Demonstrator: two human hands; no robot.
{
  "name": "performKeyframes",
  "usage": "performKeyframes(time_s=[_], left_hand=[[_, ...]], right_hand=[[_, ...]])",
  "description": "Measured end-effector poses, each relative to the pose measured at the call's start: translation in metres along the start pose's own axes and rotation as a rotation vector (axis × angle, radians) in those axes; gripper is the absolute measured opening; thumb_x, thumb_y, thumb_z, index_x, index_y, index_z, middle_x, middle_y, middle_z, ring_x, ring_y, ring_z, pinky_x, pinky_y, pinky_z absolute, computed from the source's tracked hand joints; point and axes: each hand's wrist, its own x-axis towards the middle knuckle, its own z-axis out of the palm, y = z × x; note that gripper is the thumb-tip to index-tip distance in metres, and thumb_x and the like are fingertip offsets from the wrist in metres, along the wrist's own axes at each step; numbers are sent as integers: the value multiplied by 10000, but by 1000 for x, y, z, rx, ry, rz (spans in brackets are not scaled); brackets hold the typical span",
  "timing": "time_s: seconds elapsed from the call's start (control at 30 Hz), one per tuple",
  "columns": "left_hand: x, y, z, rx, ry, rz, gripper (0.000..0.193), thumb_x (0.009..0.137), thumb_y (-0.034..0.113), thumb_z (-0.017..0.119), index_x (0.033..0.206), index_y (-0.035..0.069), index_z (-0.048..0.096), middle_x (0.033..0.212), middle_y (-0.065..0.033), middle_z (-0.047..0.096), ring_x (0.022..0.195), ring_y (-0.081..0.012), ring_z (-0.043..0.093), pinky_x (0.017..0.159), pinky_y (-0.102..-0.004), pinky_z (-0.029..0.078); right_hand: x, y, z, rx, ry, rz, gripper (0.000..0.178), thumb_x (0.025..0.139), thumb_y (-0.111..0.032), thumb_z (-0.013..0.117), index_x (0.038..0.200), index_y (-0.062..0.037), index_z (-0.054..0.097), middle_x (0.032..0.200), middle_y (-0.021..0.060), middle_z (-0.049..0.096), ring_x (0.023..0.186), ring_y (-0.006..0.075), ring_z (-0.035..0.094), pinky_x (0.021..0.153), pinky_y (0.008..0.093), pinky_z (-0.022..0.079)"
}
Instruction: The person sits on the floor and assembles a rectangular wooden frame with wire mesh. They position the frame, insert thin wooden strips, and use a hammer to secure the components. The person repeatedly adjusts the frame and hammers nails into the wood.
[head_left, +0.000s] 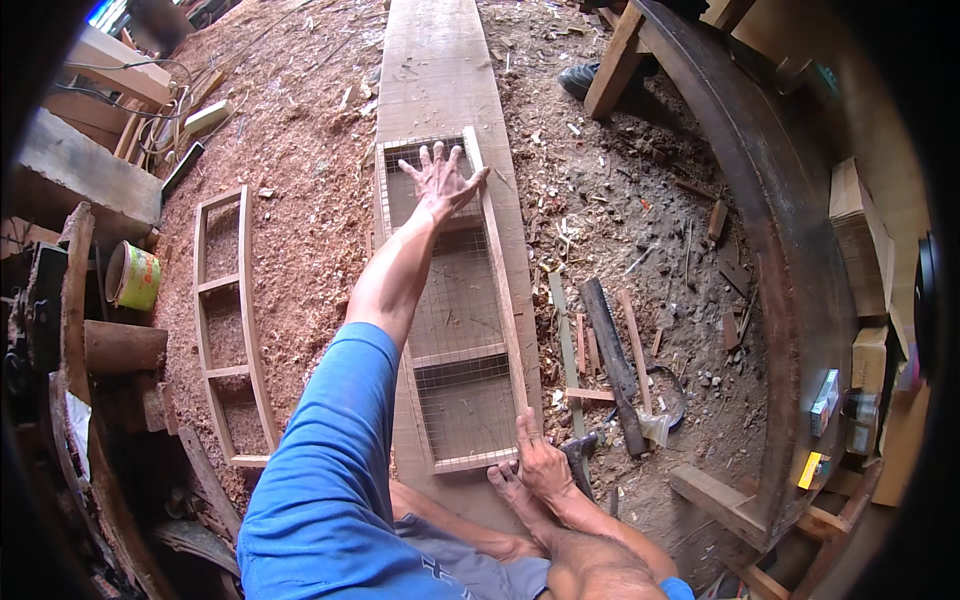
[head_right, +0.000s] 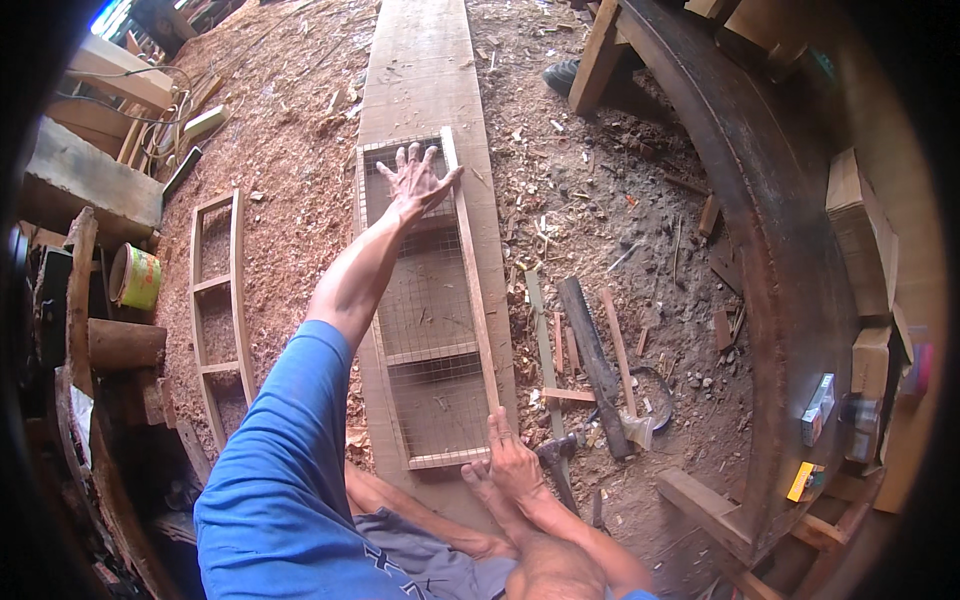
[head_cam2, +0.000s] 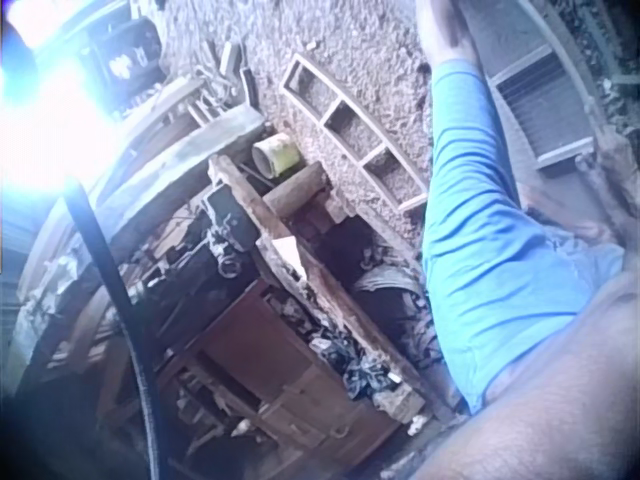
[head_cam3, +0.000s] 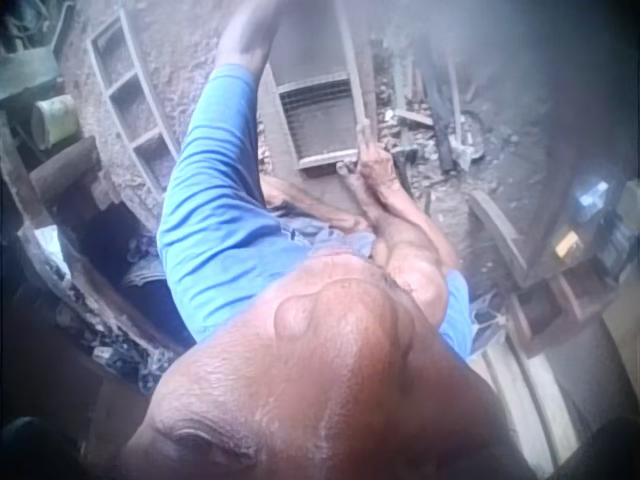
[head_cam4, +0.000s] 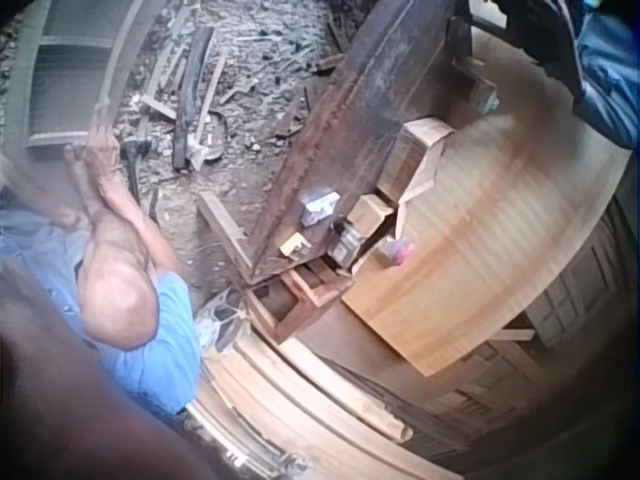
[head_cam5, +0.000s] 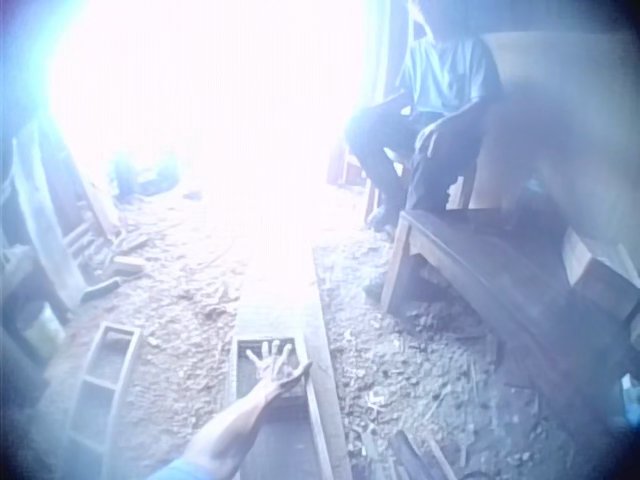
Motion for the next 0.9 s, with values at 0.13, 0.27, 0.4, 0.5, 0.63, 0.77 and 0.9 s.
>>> performKeyframes(time_s=[0.13, 0.27, 0.4, 0.5, 0.63, 0.77, 0.9], left_hand=[[-2, 0, 2, -27, -39, -34, 976, 842, 837, 410, 1552, 171, 351, 1628, -217, 217, 1518, -430, 118, 1156, -708, -58], [-5, 0, 1, -32, -16, -31, 966, 845, 836, 406, 1552, 179, 351, 1621, -227, 230, 1515, -436, 124, 1161, -701, -56], [-8, -1, 3, -31, 6, -31, 950, 849, 840, 389, 1549, 198, 359, 1621, -215, 241, 1514, -432, 134, 1157, -705, -60], [-8, -2, 7, -15, -14, -25, 925, 869, 840, 333, 1550, 214, 361, 1620, -201, 253, 1515, -422, 138, 1154, -706, -69], [-9, -6, 12, -9, 39, 3, 836, 926, 785, 263, 1550, 237, 360, 1622, -199, 250, 1512, -429, 146, 1146, -717, -75], [-8, -8, 15, 10, 37, 1, 758, 973, 710, 211, 1558, 246, 340, 1627, -194, 237, 1509, -445, 144, 1134, -720, -107], [-7, -8, 17, 27, 35, 10, 734, 983, 689, 223, 1556, 247, 341, 1627, -194, 235, 1506, -449, 155, 1129, -725, -112]], right_hand=[[-1, 1, 1, -38, 38, -57, 777, 936, -404, 595, 1435, 149, 374, 1455, 377, 408, 1180, 471, 607, 817, 390, 616], [-2, 2, 3, -55, 74, -81, 794, 923, -409, 623, 1431, 151, 380, 1445, 381, 416, 1191, 484, 594, 873, 406, 598], [-1, 2, 3, -41, 113, -93, 829, 891, -418, 668, 1430, 146, 387, 1434, 377, 432, 1185, 492, 594, 904, 416, 584], [1, 2, 1, -38, 127, -109, 845, 864, -394, 706, 1431, 145, 385, 1431, 377, 436, 1174, 484, 604, 878, 411, 593], [-2, -3, -4, 60, 50, -2, 836, 859, -345, 726, 1439, 142, 373, 1436, 379, 430, 1168, 445, 621, 851, 404, 601], [-7, -2, -1, 284, 37, 185, 725, 892, -265, 703, 1430, 122, 408, 1414, 361, 467, 1156, 412, 636, 875, 408, 594], [-13, 10, 15, 444, 277, 216, 467, 939, -114, 633, 1361, 64, 544, 1368, 284, 563, 1154, 358, 652, 974, 399, 549]])
